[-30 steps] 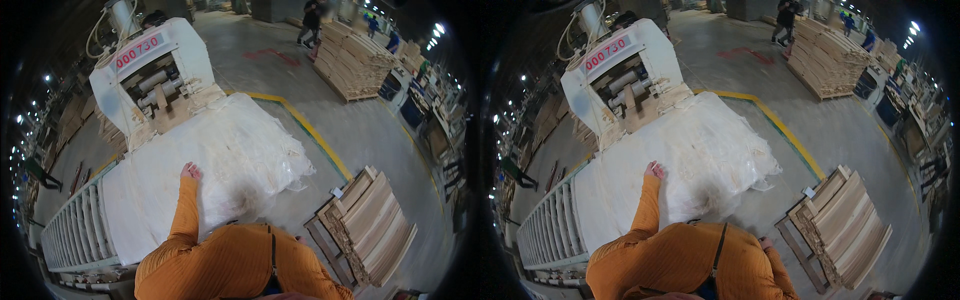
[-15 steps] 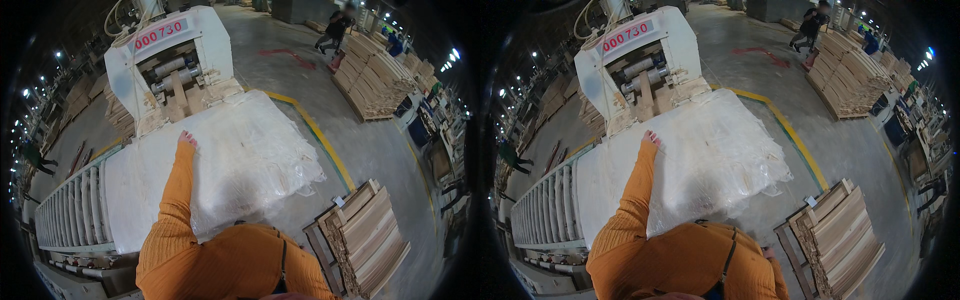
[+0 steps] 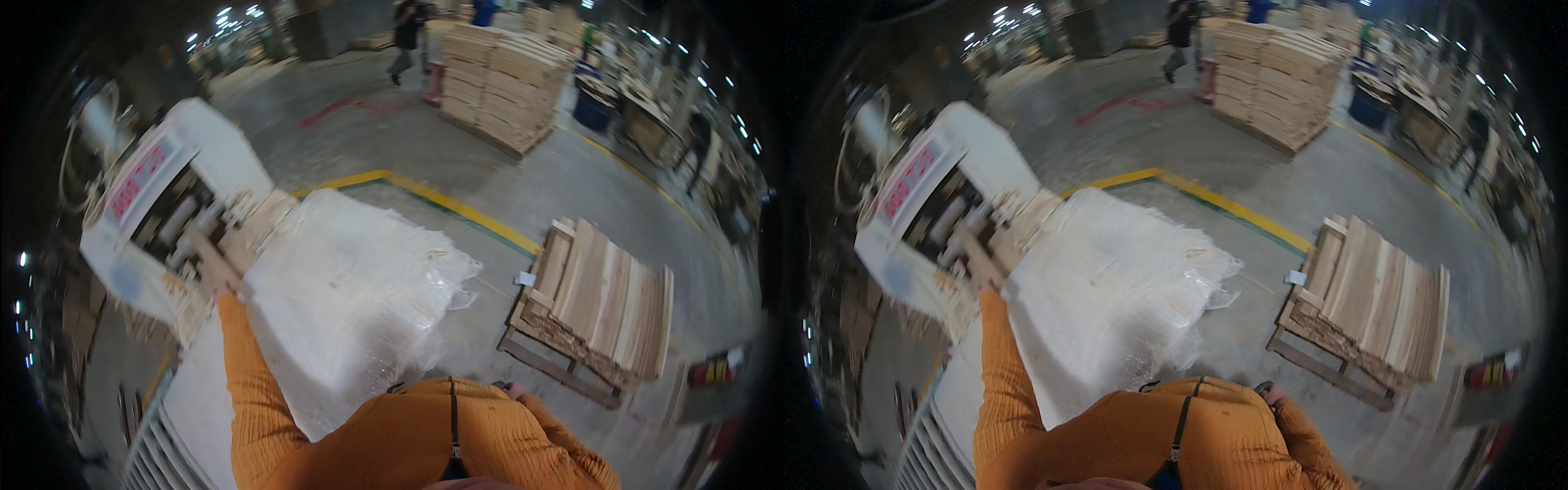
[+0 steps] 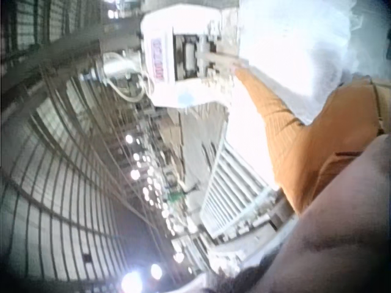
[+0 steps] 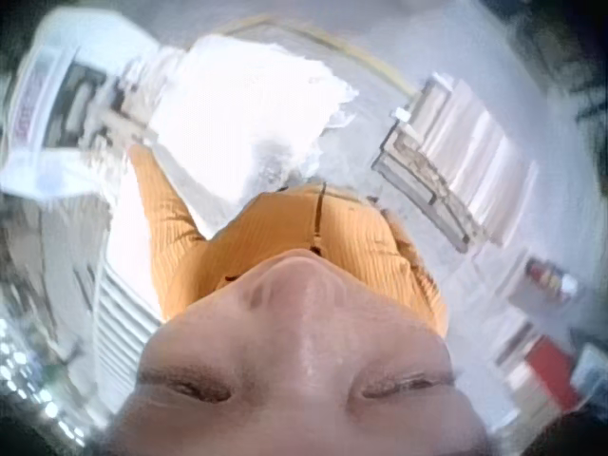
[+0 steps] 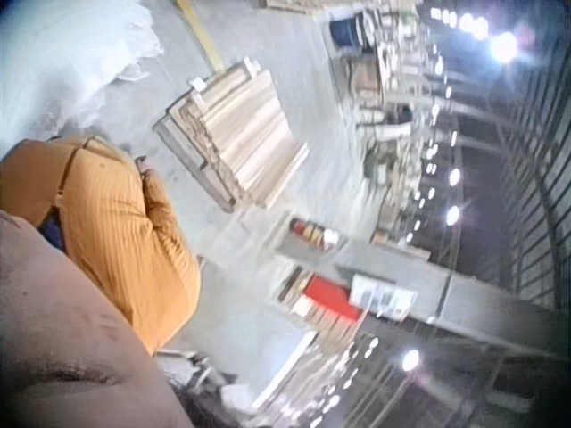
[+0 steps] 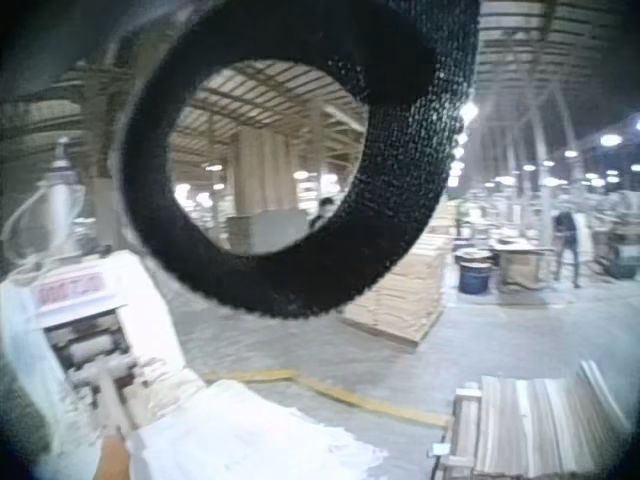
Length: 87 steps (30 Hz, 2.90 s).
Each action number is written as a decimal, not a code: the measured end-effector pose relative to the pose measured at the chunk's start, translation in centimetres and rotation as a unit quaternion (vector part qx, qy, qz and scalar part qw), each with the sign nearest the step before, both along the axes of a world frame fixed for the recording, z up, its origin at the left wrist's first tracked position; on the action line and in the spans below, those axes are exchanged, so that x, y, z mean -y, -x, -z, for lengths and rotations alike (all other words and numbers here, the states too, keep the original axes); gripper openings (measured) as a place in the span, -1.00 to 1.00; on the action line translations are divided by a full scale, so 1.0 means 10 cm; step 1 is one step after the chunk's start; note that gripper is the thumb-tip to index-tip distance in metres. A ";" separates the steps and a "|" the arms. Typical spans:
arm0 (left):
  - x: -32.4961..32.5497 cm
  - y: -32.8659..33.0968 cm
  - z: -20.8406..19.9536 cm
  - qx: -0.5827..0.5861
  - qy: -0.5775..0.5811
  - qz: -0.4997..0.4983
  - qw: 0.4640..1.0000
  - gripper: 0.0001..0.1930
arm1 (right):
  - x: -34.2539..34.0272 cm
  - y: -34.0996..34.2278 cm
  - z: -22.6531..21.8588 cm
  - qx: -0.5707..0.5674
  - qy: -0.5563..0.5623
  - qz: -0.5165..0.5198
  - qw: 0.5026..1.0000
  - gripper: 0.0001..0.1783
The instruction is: The person repeatedly picks up individual wooden planks from a stack and feeds them one at a time into a processing machine. The planks are then placed onto a growing pile after processing.
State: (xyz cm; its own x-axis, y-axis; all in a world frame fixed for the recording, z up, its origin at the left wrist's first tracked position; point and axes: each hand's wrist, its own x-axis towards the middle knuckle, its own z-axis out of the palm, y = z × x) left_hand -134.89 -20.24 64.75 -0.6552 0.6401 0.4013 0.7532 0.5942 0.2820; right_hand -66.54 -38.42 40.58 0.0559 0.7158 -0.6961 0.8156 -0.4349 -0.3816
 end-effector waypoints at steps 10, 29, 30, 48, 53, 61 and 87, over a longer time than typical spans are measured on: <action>-0.12 -0.23 0.17 0.541 -0.355 -0.079 0.759 -0.39 | 0.05 -0.11 0.24 0.015 -0.016 0.008 1.000 -0.61; 0.56 -1.17 0.32 0.550 -0.294 -0.068 0.779 -0.28 | -0.06 -0.34 0.49 -0.015 -0.032 -0.008 0.999 -0.61; 0.60 -1.24 0.33 0.545 -0.294 -0.025 0.785 -0.27 | -0.04 -0.39 0.52 -0.048 -0.064 -0.024 0.997 -0.61; 2.02 -4.12 1.39 0.826 -0.302 0.018 0.477 -0.51 | -0.45 -0.88 0.08 -0.208 -0.080 -0.244 0.944 -0.67; 2.30 -5.28 1.59 0.851 -0.348 0.037 0.392 -0.49 | -0.71 -0.02 -0.67 -0.425 0.141 -0.198 0.872 -0.55; 2.68 -5.65 1.69 0.881 -0.293 0.064 0.367 -0.55 | -0.30 0.20 -0.91 -0.526 0.292 -0.161 0.782 -0.61; 1.68 -5.66 1.79 0.827 -0.363 -0.058 0.424 -0.47 | -0.11 -1.96 -1.14 -0.390 -0.087 -0.318 0.860 -0.40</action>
State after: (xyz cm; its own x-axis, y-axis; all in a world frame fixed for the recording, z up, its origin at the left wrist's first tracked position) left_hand -78.28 -37.06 46.86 -0.4347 0.6662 -0.6060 -0.8557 -0.0958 0.5085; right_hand -46.95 -37.28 52.01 -0.8208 0.5259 -0.2230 0.3338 0.1248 -0.9343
